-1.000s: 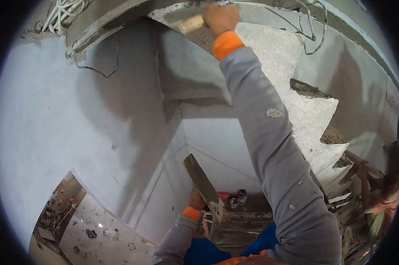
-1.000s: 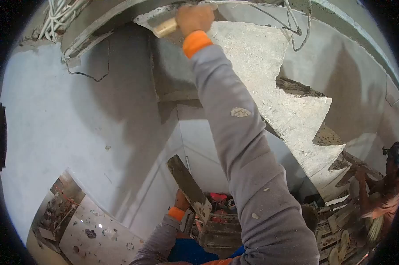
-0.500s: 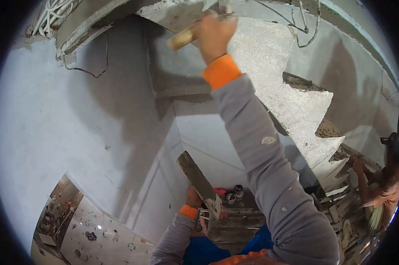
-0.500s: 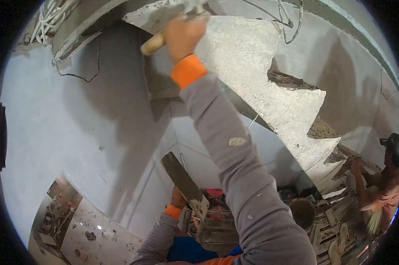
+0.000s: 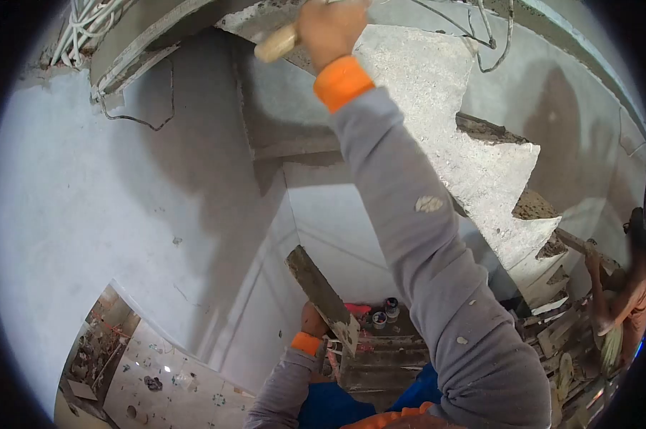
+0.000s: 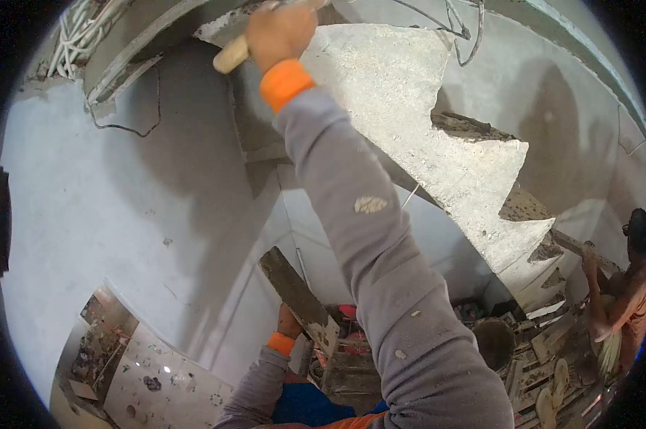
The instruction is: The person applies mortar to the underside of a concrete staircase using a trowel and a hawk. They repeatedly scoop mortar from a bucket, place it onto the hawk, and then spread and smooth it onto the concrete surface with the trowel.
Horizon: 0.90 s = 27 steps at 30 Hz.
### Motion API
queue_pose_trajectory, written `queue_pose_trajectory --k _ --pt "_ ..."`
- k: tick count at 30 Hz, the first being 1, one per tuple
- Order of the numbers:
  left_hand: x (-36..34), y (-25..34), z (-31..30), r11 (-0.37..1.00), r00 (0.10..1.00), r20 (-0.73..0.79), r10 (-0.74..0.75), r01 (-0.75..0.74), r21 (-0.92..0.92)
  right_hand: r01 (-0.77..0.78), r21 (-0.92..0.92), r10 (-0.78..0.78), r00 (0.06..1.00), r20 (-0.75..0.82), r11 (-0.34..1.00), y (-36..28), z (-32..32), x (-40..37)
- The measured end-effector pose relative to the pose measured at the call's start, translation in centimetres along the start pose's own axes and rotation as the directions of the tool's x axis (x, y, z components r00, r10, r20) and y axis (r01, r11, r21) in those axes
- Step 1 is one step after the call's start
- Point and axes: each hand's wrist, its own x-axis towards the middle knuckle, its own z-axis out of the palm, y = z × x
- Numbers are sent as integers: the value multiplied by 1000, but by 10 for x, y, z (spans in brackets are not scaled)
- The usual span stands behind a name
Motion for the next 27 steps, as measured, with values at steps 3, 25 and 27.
queue_pose_trajectory --k 3,25,27 --pt "1 -16 8 983 998 8 -68 68 -173 -190 300 207 978 -23 935 -14 -17 -15" --pt "1 -39 25 992 996 -69 -53 45 -119 -372 402 282 922 265 837 -1 -45 -29" --pt "2 -19 18 986 996 -82 -41 27 -164 -482 470 241 841 484 740 7 -77 -60"
